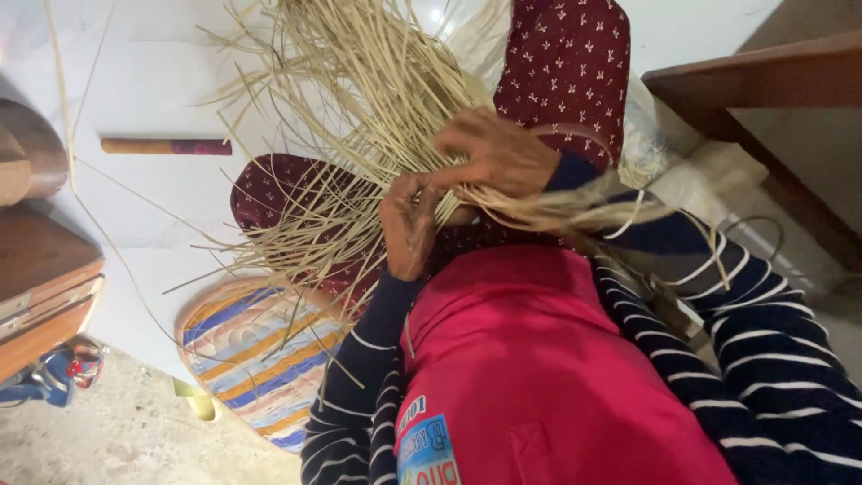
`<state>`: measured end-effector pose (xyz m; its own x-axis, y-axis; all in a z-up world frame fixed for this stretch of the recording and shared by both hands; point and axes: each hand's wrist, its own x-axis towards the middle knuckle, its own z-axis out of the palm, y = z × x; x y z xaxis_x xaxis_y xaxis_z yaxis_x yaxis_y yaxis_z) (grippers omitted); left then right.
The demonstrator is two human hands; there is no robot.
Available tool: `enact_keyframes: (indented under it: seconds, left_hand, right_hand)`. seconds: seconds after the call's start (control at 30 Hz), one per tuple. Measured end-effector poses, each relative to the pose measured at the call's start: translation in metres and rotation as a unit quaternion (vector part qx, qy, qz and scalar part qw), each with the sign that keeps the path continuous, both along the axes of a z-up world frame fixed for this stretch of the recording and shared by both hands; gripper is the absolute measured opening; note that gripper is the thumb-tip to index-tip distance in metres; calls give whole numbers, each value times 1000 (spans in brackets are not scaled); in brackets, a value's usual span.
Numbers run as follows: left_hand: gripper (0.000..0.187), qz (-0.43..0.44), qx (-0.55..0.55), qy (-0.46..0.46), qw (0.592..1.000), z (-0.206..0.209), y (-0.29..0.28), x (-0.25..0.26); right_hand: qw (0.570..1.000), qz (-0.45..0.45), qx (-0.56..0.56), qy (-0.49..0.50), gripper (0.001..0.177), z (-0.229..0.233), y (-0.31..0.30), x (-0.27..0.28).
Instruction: Weaving dried plant fibers into a basket structure using hand manipulation.
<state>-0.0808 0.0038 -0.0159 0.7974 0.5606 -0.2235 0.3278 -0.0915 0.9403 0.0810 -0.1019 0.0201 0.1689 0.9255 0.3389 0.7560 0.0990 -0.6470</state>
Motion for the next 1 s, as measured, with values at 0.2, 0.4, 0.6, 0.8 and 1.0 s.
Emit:
enact_keyframes:
  seconds: [0.2, 0.4, 0.6, 0.8, 1.0]
  left_hand:
    - [11, -22, 60, -19, 998, 11, -4, 0]
    - [13, -46, 196, -63, 977, 15, -5, 2]
    - [11, -61, 183, -49, 980, 25, -8, 3]
    - [10, -47, 182, -40, 981, 15, -5, 1]
    - [9, -1, 6, -73, 997, 22, -9, 2]
  right_hand:
    - [998, 0, -58, -22, 17, -67, -7, -14]
    - [996, -67, -44, 43, 37, -75, -2, -11]
    - [974, -19, -222, 47, 11, -47, -6, -9]
    - [985, -33, -149, 81, 9, -45, -5, -17]
    - [967, -92, -102, 215, 15, -55, -12, -24]
